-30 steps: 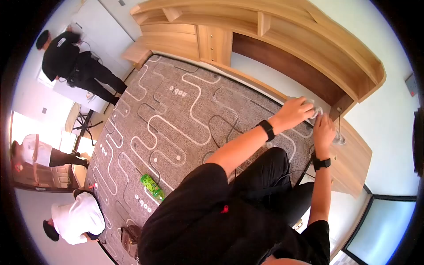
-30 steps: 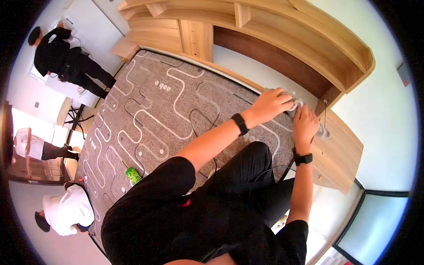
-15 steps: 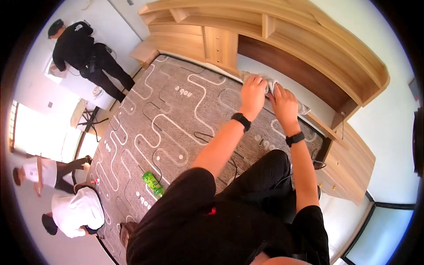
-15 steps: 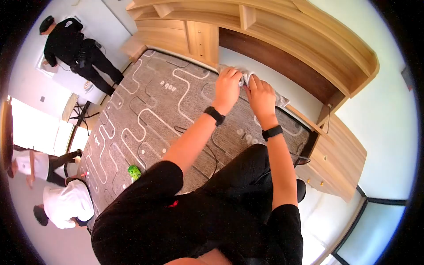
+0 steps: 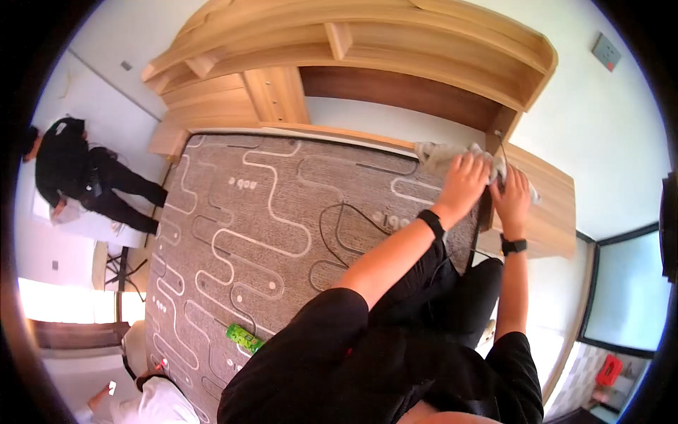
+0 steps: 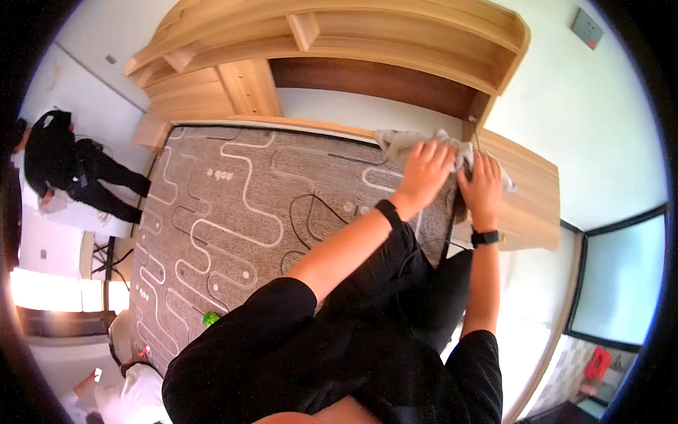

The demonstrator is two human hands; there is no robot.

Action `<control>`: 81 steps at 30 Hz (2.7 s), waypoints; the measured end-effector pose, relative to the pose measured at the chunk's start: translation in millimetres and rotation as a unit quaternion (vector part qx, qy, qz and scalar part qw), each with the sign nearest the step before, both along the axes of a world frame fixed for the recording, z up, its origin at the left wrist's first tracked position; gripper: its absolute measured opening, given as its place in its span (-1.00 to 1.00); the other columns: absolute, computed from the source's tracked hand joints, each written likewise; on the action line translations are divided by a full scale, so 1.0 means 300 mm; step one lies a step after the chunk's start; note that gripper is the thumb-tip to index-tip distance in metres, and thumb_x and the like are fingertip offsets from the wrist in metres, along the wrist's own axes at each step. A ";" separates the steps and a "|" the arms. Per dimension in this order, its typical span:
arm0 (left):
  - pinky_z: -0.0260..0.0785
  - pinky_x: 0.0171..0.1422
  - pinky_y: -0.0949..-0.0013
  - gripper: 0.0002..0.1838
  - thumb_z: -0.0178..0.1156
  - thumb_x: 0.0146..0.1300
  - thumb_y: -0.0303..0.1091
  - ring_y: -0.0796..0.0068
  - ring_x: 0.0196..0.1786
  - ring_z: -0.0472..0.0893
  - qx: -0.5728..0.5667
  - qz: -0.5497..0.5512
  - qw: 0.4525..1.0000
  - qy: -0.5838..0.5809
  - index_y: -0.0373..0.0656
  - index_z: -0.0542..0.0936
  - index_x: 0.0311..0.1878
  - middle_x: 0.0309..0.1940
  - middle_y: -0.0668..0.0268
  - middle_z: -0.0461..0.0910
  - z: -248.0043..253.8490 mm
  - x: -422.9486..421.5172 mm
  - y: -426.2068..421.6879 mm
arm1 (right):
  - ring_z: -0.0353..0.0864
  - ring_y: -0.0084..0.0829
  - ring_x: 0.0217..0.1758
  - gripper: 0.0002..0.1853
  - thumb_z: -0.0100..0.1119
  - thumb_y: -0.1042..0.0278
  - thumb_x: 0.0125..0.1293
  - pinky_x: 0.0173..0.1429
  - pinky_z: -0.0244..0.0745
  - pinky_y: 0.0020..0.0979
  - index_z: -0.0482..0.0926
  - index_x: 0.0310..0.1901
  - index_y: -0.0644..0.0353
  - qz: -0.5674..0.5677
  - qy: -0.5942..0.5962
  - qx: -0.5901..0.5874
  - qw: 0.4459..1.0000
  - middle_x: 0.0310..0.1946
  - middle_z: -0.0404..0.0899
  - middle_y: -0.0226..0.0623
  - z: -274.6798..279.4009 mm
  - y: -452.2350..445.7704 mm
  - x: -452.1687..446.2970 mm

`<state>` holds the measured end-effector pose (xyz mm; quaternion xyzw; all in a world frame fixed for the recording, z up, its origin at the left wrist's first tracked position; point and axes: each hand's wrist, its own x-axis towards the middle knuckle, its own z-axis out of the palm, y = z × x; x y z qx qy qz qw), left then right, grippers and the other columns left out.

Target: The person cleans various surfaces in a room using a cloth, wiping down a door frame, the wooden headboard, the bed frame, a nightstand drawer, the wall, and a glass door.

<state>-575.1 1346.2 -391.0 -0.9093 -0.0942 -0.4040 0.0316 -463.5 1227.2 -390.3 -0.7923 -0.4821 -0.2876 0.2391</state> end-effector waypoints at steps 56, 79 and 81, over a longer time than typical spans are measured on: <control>0.33 0.31 0.17 -0.45 0.02 0.02 -0.71 0.18 0.20 0.49 0.014 -0.079 0.991 0.105 -0.12 0.55 0.13 0.08 0.22 0.59 0.097 -0.301 0.399 | 0.18 -0.01 0.38 -0.24 0.10 0.21 0.13 0.51 -0.23 0.12 0.16 0.39 0.21 0.060 -0.006 -0.147 0.987 0.33 0.19 -0.06 0.048 0.016 -0.117; -0.06 0.54 -0.06 -0.17 0.02 -0.03 -0.79 -0.14 0.50 0.00 -0.017 0.121 0.991 0.052 -0.27 0.15 0.43 0.44 -0.04 0.09 -0.129 -0.410 0.360 | 0.49 -0.45 -0.06 -0.33 0.10 0.52 0.08 0.04 0.38 -0.39 0.36 0.30 -0.15 0.119 -0.134 -0.058 0.982 -0.04 0.47 -0.56 -0.032 0.266 -0.122; -0.06 0.54 -0.06 -0.19 0.04 -0.01 -0.78 -0.14 0.49 0.02 -0.039 0.125 0.989 0.071 -0.27 0.17 0.42 0.44 -0.04 0.09 -0.103 -0.426 0.334 | 0.47 -0.43 -0.05 -0.29 0.10 0.50 0.07 0.06 0.37 -0.36 0.32 0.34 -0.17 0.086 -0.182 -0.005 0.979 -0.01 0.46 -0.54 -0.041 0.262 -0.142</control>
